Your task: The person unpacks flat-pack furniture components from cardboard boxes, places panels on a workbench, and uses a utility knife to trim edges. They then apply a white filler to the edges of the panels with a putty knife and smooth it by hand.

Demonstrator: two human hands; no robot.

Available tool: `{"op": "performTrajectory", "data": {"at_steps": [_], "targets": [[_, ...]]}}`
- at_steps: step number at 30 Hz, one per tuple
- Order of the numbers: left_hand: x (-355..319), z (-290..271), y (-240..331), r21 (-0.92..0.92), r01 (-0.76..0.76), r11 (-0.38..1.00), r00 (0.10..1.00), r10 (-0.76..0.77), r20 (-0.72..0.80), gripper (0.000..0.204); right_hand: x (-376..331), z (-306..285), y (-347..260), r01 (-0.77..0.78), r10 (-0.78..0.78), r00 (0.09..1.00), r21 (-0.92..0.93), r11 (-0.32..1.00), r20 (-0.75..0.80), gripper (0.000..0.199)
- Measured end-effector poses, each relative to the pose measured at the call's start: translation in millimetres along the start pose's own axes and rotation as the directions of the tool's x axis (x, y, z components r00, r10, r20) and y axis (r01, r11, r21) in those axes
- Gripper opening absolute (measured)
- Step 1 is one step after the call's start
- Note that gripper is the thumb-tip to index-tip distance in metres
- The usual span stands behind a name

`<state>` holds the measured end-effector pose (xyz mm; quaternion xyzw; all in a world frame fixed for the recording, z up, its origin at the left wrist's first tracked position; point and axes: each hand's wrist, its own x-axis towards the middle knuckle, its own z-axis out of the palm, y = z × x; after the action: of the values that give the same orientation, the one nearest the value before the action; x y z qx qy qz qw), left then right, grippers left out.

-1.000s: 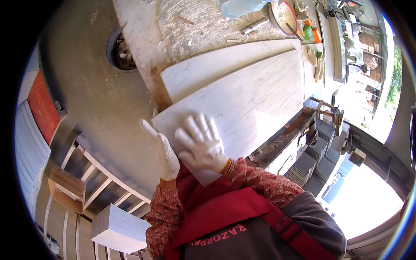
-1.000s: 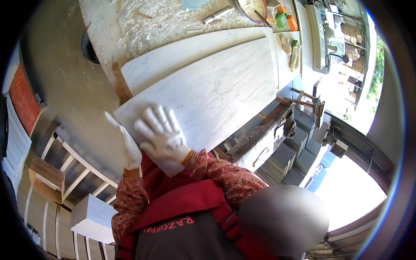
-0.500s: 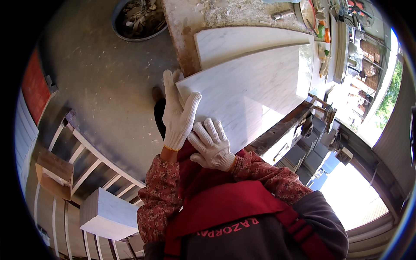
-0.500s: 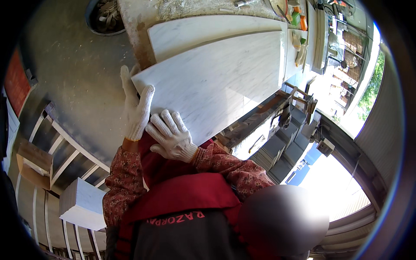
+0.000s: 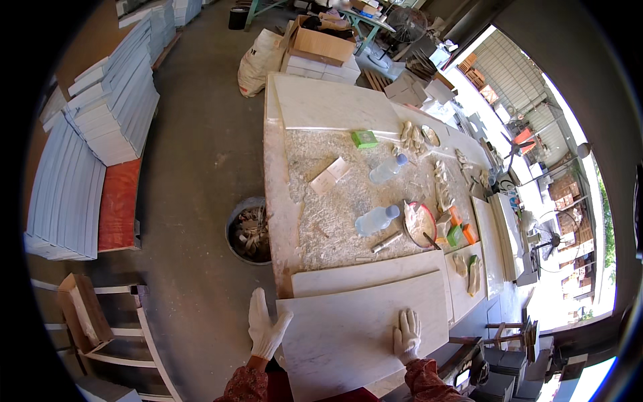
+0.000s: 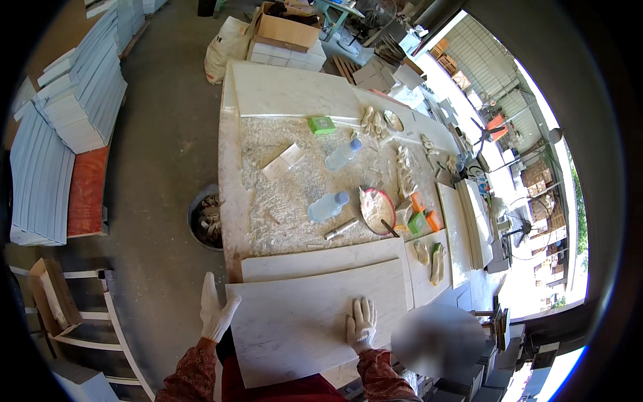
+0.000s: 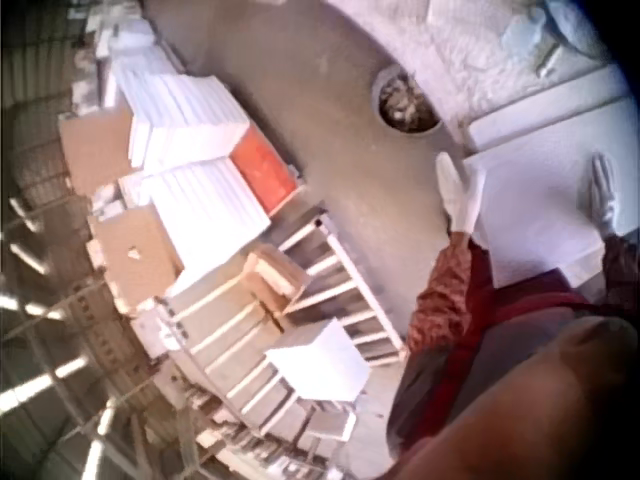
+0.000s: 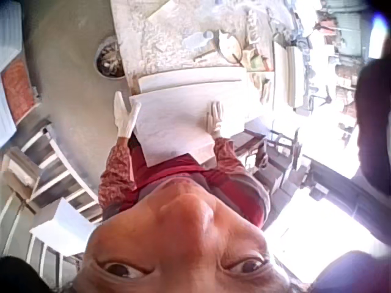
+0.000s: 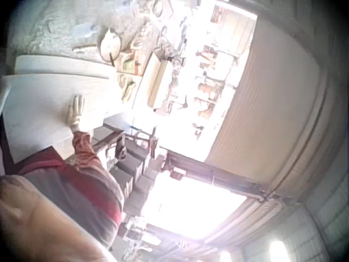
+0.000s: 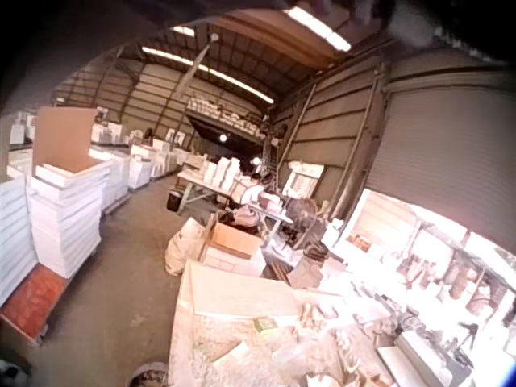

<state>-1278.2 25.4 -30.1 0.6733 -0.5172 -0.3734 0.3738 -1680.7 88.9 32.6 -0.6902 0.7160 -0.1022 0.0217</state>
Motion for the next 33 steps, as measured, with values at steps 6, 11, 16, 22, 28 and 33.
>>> {"op": "performTrajectory", "data": {"at_steps": [6,11,16,22,28,33], "targets": [[32,3,55,0.71,-0.086,0.699,0.904,0.355,-0.239,0.087,25,4,144,-0.319,0.314,0.922,0.015,0.948,-0.228,0.052],[-41,83,124,0.797,-0.094,0.597,0.91,0.375,-0.173,0.061,24,-2,168,-0.252,0.254,0.957,0.033,0.967,-0.138,0.056],[-168,231,164,0.704,-0.317,0.635,0.92,0.386,0.067,0.054,-9,-24,202,-0.21,0.21,0.978,0.017,0.978,-0.015,0.063],[-239,302,186,0.655,-0.429,0.622,0.885,0.434,0.167,0.057,-17,-13,215,-0.165,0.169,0.984,0.09,0.982,-0.046,0.066],[-255,302,195,0.735,-0.379,0.562,0.895,0.424,0.137,0.056,-33,-28,200,-0.317,0.309,0.948,0.172,0.933,0.072,0.067],[-290,327,192,0.707,-0.41,0.577,0.885,0.439,0.155,0.053,-55,-22,220,-0.413,0.398,0.91,0.296,0.861,0.112,0.071]]}}
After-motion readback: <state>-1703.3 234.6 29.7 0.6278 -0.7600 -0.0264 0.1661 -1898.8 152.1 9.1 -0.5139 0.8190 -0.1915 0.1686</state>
